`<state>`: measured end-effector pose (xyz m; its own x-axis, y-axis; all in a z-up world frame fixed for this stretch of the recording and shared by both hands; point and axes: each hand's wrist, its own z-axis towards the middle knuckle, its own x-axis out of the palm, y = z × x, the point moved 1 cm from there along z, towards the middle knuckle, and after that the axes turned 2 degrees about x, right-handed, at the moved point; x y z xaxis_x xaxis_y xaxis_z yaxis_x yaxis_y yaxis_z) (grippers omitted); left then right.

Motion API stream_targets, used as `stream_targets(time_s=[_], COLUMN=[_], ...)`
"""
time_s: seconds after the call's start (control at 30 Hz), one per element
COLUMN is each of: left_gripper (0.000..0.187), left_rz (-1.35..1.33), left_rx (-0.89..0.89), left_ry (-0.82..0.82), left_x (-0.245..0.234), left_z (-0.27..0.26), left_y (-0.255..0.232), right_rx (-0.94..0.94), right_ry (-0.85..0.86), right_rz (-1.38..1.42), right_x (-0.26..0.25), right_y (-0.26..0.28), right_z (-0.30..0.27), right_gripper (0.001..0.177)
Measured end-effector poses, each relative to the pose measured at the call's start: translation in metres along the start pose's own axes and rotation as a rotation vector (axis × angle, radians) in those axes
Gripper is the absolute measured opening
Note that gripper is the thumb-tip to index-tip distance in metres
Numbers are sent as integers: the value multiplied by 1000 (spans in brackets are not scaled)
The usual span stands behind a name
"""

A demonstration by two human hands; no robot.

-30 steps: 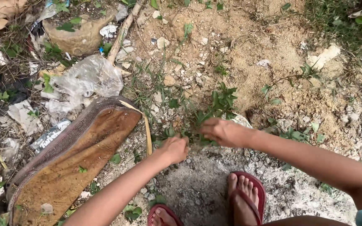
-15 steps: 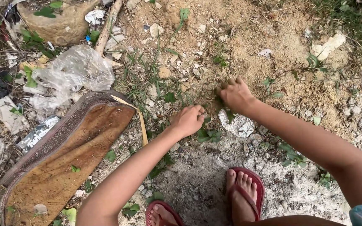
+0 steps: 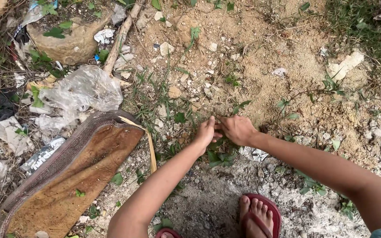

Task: Picking up weeds and dry leaves from the ground by hand

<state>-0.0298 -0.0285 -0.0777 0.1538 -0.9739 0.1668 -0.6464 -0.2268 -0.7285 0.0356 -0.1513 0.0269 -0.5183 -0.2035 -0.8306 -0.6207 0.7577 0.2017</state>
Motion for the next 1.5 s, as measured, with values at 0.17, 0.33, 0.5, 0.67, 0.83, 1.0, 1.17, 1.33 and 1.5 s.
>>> stream_targets(time_s=[0.17,0.33,0.5,0.67,0.83,1.0,1.17,1.33,1.5], left_gripper=[44,26,21,19,19,20,24,24,31], left_rz=[26,-36,-118,-124,41,141,448,709,987], left_rx=[-10,23,12,79,82,58,133,228,256], left_ry=[-73,-176,-210,-195,-156,-157,-120,-93,-103], left_x=[-1,-3,-10,-8,-22,-34,-54,-49,-28], left_z=[28,28,13,12,34,45,39,11,15], left_y=[10,24,19,7,19,20,8,-14,-19], right_rx=[112,66,-398,-498,-419,-569,-377,-162,-53], right_ry=[-17,-56,82,198,74,-82,-514,-229,5], right_rz=[363,421,254,313,382,335,72,-245,-329], right_x=[13,14,-27,-7,-58,-75,-71,-35,-36], right_y=[-3,-1,69,70,75,78,39,-17,-8], right_z=[1,2,-71,-131,-139,-116,-59,-28,-26], right_gripper=[32,33,31,18,31,36,18,17,24])
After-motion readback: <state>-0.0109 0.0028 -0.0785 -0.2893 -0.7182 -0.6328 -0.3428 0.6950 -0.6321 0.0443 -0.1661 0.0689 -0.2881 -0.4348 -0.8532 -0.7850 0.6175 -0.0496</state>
